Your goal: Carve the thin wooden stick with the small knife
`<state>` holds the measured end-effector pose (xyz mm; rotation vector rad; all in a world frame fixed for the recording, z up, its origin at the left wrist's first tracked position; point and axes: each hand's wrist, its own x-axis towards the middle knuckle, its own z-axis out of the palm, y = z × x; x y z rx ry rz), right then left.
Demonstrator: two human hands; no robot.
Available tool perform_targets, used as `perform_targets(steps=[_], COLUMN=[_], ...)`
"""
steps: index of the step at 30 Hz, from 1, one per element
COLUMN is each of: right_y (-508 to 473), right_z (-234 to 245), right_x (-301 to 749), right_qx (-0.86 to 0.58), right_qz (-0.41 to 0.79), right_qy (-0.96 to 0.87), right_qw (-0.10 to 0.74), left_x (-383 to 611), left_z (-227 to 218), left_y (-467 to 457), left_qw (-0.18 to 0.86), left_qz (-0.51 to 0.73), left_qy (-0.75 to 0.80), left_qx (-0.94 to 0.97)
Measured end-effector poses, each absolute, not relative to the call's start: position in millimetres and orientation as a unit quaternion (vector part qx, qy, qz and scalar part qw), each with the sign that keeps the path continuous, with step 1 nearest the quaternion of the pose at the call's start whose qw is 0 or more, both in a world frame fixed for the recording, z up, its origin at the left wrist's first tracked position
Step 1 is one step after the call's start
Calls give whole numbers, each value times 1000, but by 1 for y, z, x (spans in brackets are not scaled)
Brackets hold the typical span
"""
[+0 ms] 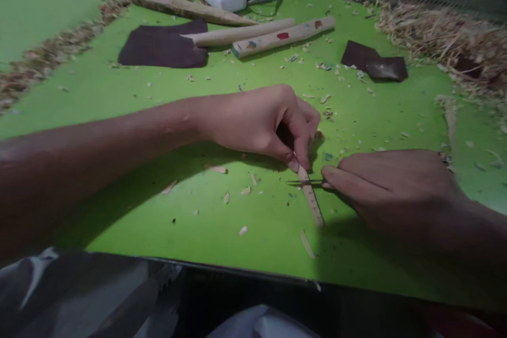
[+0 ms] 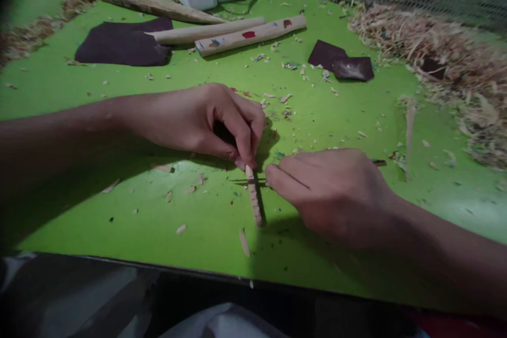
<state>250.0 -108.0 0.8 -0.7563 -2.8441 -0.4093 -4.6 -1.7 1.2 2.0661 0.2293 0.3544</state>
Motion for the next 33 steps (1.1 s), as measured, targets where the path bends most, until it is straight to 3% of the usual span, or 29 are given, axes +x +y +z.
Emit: perform_targets(steps=[33], right_y=[-106], right_z=[14], right_x=[228], right_qx=[-212], right_qz=[-160], right_qy=[-961], right_qw=[84], left_x=[-3], left_z=[6], left_y=[-2], left_qw=[515], left_qz=[116], left_qy=[110], left_qx=[842])
